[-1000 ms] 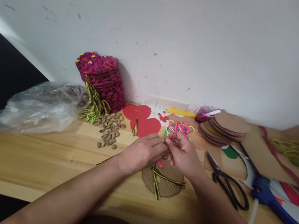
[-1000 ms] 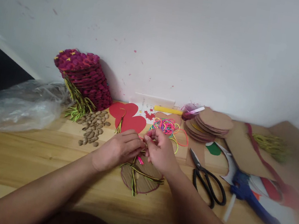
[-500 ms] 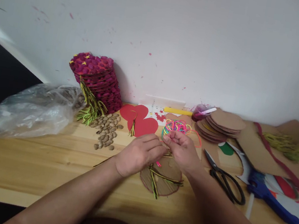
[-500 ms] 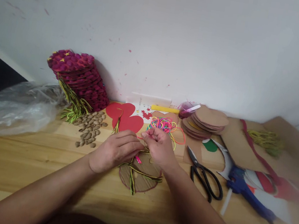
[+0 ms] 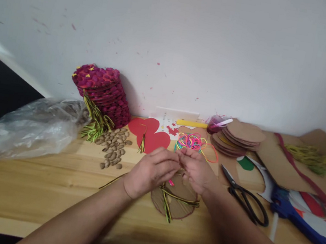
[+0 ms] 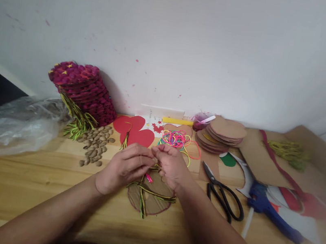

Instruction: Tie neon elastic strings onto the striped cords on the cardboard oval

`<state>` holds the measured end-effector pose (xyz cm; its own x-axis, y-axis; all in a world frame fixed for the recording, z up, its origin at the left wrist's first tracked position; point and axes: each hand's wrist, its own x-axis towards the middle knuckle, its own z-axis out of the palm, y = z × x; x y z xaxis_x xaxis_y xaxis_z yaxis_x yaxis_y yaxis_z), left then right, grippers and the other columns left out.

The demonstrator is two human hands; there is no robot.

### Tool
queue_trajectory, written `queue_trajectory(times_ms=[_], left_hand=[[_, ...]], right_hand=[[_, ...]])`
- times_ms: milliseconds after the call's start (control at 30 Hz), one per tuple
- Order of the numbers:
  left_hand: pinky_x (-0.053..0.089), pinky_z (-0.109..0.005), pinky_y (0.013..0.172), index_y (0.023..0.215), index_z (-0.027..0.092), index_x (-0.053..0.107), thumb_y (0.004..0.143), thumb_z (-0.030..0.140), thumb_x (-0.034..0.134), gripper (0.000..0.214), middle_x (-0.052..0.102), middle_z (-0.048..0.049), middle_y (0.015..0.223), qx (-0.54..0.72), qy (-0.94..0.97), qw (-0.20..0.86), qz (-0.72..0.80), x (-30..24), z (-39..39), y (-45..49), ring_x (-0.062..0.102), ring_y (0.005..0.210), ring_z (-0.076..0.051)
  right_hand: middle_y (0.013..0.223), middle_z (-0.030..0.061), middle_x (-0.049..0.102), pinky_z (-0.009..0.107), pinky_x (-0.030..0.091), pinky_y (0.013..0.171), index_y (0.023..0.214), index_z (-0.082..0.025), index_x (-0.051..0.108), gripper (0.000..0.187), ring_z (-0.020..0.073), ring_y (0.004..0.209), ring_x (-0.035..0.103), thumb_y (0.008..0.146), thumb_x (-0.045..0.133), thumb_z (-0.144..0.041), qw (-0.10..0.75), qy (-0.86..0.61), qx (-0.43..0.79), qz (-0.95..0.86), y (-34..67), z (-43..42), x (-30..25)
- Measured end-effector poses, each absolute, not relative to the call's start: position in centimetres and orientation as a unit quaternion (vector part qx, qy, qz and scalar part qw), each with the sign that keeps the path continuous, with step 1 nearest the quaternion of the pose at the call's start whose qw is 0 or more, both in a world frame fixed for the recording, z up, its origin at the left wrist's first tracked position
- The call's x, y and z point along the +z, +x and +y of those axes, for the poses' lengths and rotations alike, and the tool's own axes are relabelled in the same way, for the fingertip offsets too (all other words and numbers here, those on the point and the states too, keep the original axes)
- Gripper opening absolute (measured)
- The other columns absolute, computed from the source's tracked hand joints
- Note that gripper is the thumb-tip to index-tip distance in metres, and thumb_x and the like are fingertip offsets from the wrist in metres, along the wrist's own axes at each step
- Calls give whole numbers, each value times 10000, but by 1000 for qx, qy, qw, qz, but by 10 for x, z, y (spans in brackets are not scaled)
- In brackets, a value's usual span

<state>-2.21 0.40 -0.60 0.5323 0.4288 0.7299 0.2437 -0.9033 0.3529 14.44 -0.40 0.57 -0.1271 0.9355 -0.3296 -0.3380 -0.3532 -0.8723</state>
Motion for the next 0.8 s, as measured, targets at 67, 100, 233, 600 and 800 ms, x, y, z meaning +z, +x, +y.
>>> queue_trajectory(times_ms=[67, 100, 233, 600, 800], left_hand=[[525, -253, 788, 939, 174, 640, 862, 103, 628, 105, 690, -55, 941, 461, 846, 153, 218, -5, 4, -19, 631, 871, -131], [519, -234, 754, 907, 173, 639, 860, 96, 621, 92, 690, -41, 892, 462, 838, 177, 230, -5, 3, -18, 632, 828, -119], [483, -204, 659, 835, 170, 641, 854, 92, 598, 91, 679, -6, 763, 447, 819, 240, 268, -1, 1, -15, 611, 697, -95], [539, -265, 730, 886, 184, 667, 856, 116, 629, 83, 675, -54, 891, 470, 839, 164, 221, 1, 0, -15, 637, 829, -131], [540, -267, 780, 873, 176, 671, 840, 110, 631, 83, 680, -68, 961, 482, 809, 228, 246, -1, -1, -14, 650, 882, -137]], right_hand=[[581, -71, 536, 206, 327, 438, 750, -195, 579, 361, 70, 477, 446, 622, 831, -419, 503, -460, 650, -336, 146, -3, 7], [594, -68, 545, 211, 347, 458, 749, -195, 587, 355, 72, 490, 454, 632, 829, -427, 515, -462, 630, -351, 147, -2, 8], [644, -47, 589, 226, 384, 524, 734, -193, 629, 294, 82, 555, 491, 690, 796, -431, 522, -471, 568, -427, 148, -2, 6], [633, -42, 580, 236, 376, 513, 685, -201, 604, 296, 95, 549, 486, 617, 804, -408, 501, -475, 593, -414, 145, -2, 8], [602, -61, 537, 217, 243, 399, 747, -208, 585, 338, 74, 447, 401, 628, 805, -434, 484, -462, 660, -342, 145, -5, 10]])
